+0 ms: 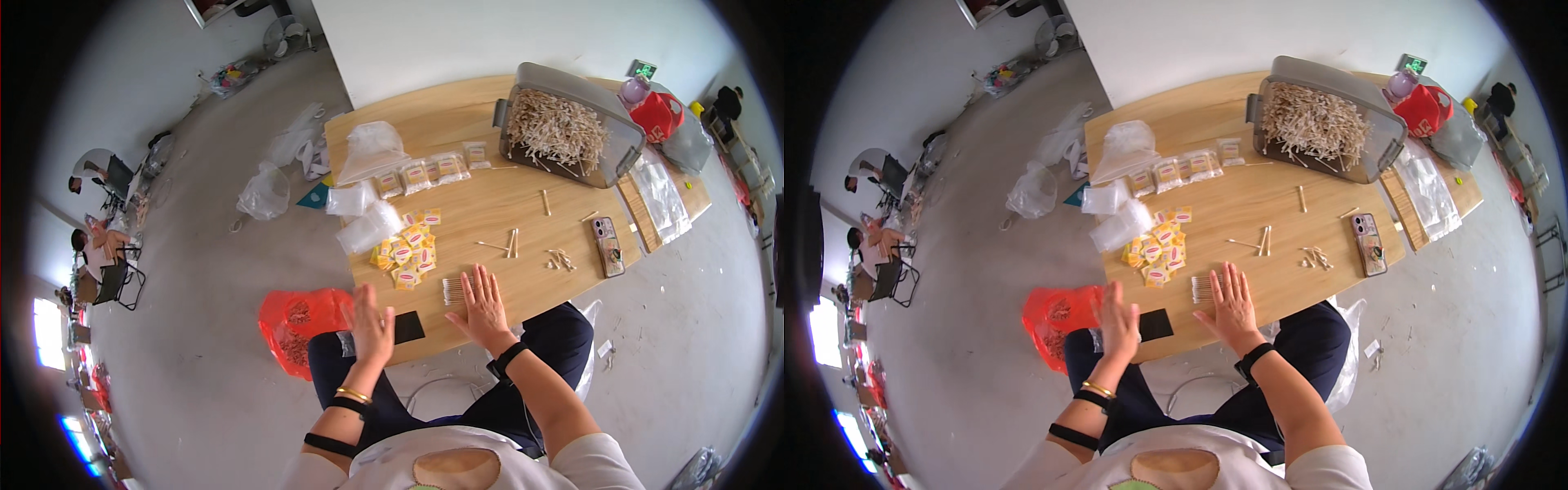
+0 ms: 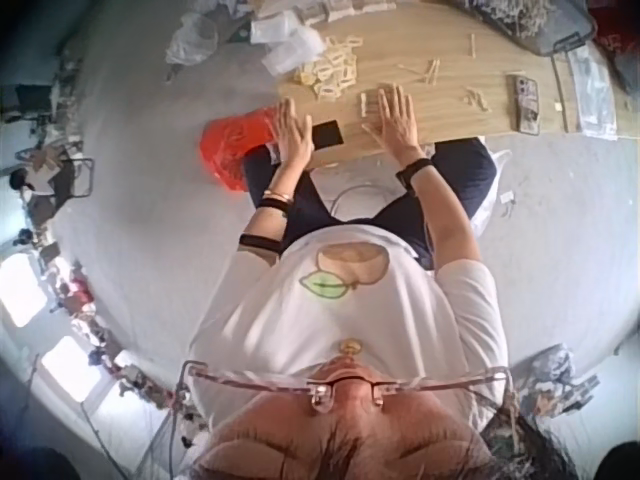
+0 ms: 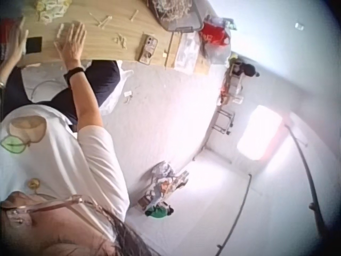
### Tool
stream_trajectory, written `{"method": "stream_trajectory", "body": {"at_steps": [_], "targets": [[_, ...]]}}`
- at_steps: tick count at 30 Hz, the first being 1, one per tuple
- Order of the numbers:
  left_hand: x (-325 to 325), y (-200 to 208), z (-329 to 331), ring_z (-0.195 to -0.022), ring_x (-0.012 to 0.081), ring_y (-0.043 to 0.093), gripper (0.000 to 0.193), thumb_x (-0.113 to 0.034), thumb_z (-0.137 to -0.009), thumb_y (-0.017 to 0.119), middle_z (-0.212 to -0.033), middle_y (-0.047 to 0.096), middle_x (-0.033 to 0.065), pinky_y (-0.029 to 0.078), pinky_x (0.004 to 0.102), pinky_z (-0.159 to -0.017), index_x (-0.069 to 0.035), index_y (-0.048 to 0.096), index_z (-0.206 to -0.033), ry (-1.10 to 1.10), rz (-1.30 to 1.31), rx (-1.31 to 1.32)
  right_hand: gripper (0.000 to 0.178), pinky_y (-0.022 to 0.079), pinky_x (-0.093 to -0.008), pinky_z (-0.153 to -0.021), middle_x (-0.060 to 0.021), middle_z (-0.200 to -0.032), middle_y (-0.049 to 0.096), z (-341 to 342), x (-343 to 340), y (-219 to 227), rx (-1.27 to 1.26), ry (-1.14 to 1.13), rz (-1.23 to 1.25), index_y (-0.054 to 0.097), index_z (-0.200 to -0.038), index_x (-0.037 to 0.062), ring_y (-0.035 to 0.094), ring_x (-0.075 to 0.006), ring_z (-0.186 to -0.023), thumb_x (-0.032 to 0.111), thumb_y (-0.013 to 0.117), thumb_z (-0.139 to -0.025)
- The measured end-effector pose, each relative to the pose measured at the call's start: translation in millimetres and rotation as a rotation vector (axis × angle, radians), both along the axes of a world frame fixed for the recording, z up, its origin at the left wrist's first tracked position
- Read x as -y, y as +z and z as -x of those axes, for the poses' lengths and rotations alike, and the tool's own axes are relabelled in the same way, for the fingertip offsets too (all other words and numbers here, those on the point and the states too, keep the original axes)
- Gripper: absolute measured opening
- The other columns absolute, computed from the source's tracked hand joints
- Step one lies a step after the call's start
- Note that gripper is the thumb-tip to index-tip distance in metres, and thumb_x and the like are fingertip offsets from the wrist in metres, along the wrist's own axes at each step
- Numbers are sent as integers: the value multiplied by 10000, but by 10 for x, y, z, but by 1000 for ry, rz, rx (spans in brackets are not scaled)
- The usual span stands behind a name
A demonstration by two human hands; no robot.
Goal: Packing cotton swabs into small plastic bags.
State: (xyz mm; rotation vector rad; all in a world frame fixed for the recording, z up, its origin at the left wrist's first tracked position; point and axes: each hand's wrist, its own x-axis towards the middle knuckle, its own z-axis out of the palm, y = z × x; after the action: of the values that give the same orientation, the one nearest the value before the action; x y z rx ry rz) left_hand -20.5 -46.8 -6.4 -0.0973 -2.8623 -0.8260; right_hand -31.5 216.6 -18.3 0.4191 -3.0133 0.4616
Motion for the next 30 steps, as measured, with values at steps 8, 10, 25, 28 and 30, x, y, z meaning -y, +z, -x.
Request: {"method": "stream_trajectory", "body": {"at_steps": [8,10,25,28,30], "targets": [[765,-615,-411,-1063,385,650,651,-594,-1000,505,-1127,667,238,500,444,-892,27,592,-1176,619,-466,151,957,126,-502,-1261,-233,-1643,218,-330,758,-24,22,258,-41,317,-1562,36,165,-351,-1549,623,615,-868],[720,-663,-372,-989,387,657,669,-632,-998,466,-1009,655,259,484,477,-820,26,584,-967,636,-457,277,956,125,-500,-1261,-218,-1645,226,-354,836,-45,7,251,-38,316,-1565,44,171,-339,-1550,624,616,-867],[489,-1021,-260,-727,216,605,737,-635,-1005,474,-795,669,149,485,402,-691,75,656,-927,751,-794,245,899,109,-507,-1262,-195,-1659,208,-398,1060,-80,4,246,-99,298,-1582,85,163,-332,-1552,621,568,-912],[415,-993,-239,-679,266,610,745,-613,-1019,448,-730,658,202,478,415,-663,88,653,-872,781,-815,85,902,102,-510,-1261,-190,-1661,207,-394,1162,-89,-6,259,-106,295,-1583,80,155,-324,-1555,636,547,-919],[409,-933,-236,-675,261,611,731,-605,-1021,452,-732,659,196,478,412,-658,83,651,-878,731,-764,64,905,100,-509,-1262,-186,-1662,209,-400,1221,-80,22,255,-54,295,-1582,73,151,-322,-1556,644,535,-922]]}}
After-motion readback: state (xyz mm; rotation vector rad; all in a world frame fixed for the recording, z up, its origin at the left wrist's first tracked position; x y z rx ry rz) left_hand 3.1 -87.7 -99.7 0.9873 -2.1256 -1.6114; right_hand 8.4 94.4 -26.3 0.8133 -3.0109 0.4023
